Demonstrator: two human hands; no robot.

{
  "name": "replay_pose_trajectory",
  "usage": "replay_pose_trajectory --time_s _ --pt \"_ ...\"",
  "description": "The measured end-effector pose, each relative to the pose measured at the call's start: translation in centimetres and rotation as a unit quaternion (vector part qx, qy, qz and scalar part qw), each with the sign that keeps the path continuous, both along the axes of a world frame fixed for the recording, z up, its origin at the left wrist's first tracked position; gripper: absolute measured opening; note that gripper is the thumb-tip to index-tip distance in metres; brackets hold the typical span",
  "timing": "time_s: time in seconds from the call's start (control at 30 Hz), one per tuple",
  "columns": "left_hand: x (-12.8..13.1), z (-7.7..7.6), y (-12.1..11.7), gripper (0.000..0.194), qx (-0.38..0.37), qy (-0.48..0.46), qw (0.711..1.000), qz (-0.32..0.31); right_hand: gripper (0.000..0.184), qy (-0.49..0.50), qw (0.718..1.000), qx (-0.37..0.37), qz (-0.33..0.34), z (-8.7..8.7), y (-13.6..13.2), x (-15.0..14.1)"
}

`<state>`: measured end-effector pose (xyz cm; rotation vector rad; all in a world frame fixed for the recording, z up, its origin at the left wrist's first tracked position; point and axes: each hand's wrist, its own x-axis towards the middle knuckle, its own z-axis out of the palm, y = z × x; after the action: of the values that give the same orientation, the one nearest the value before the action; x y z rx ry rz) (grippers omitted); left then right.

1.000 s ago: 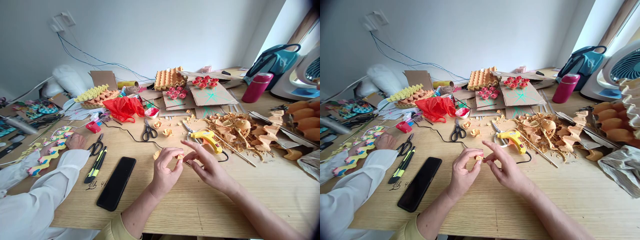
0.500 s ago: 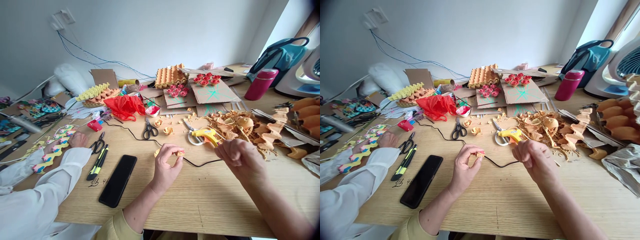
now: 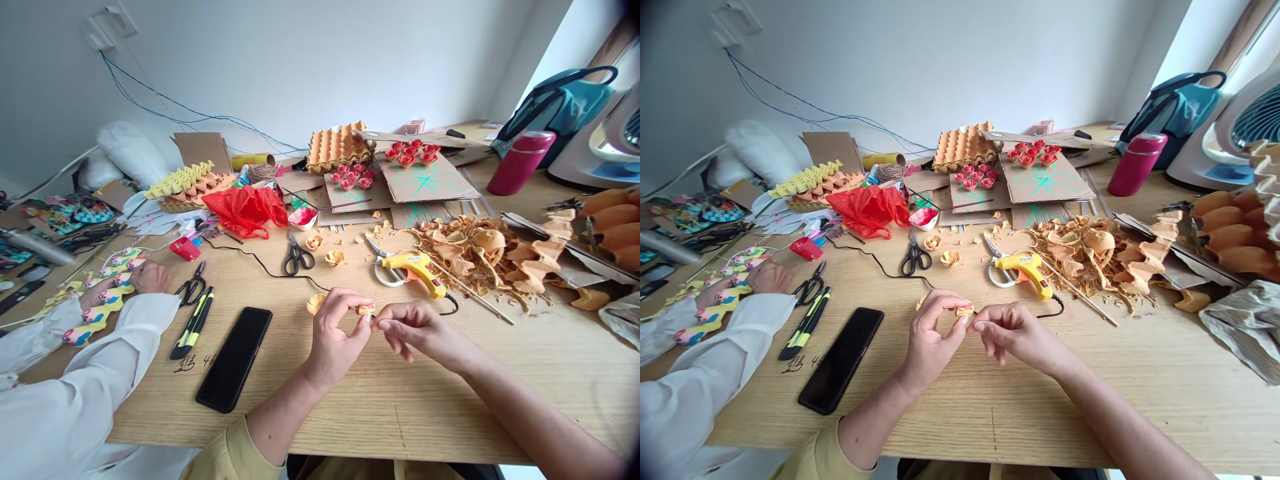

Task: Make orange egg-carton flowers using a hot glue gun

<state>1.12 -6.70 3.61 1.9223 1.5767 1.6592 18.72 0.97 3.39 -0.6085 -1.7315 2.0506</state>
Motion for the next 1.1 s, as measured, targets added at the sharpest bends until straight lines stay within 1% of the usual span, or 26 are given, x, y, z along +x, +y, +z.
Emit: replay_pose_trajectory --time_s 0.03,0.1,0.13,0.2,0.23,0.27,0.3,0.33,0.4,0.47,0.53,0.6,0.67,0.73,0.87,0.97,1.1 --pt "0.0 0.0 0.0 0.025 0.000 -0.001 1.000 0.001 0.038 0.017 1.000 0.007 -0.010 0.1 0.2 0.7" --pt "-0.1 -0.1 0.2 0.025 -0.004 -0.006 1.000 0.004 0.034 0.091 0.994 0.019 -0.055 0.4 1.0 2.5" --pt "-0.1 -0.2 0.2 0.025 -0.010 -0.008 1.000 0.006 0.034 0.138 0.985 0.024 -0.101 0.7 1.5 3.4" --pt "-0.1 -0.4 0.3 0.024 -0.022 -0.013 1.000 0.010 0.034 0.203 0.957 0.041 -0.203 1.1 2.5 4.8" --pt "-0.1 -0.4 0.3 0.024 -0.028 -0.015 0.999 0.012 0.035 0.219 0.940 0.051 -0.254 1.3 2.9 5.2" --pt "-0.1 -0.5 0.3 0.024 -0.032 -0.017 0.999 0.012 0.036 0.216 0.931 0.065 -0.288 1.4 3.2 5.3" --pt "0.0 -0.5 0.3 0.025 -0.035 -0.019 0.999 0.010 0.037 0.203 0.927 0.079 -0.306 1.4 3.4 5.2" --pt "0.0 -0.5 0.3 0.025 -0.034 -0.019 0.999 0.006 0.038 0.178 0.931 0.091 -0.304 1.2 3.5 4.8" --pt "0.2 -0.3 0.2 0.025 -0.028 -0.019 0.999 -0.007 0.038 0.120 0.948 0.109 -0.273 0.6 3.2 3.5" --pt "0.3 -0.1 0.1 0.026 -0.020 -0.019 0.999 -0.019 0.031 0.068 0.961 0.125 -0.235 -0.2 2.5 2.0" --pt "0.4 0.0 0.0 0.026 -0.017 -0.023 0.999 -0.028 0.032 0.062 0.968 0.151 -0.191 -1.0 1.8 0.7" --pt "0.5 0.0 0.0 0.027 -0.019 -0.035 0.999 -0.034 0.031 0.064 0.968 0.183 -0.157 -1.5 1.2 -0.1" --pt "0.5 -0.1 -0.1 0.026 -0.023 -0.049 0.998 -0.042 0.025 0.058 0.965 0.221 -0.131 -1.6 0.7 -0.4" --pt "0.5 -0.3 -0.1 0.025 -0.029 -0.061 0.997 -0.048 0.017 0.050 0.957 0.259 -0.118 -1.4 0.3 -0.5" --pt "0.5 -0.5 -0.1 0.024 -0.028 -0.078 0.995 -0.058 0.008 0.057 0.940 0.305 -0.139 -1.2 -0.1 -0.6" --pt "0.4 -0.4 0.0 0.024 -0.020 -0.077 0.994 -0.073 0.008 0.071 0.926 0.336 -0.158 -1.3 -0.2 -0.5" --pt "0.3 -0.3 0.1 0.028 -0.009 -0.062 0.995 -0.080 0.013 0.072 0.902 0.390 -0.171 -1.2 -0.1 -0.4"
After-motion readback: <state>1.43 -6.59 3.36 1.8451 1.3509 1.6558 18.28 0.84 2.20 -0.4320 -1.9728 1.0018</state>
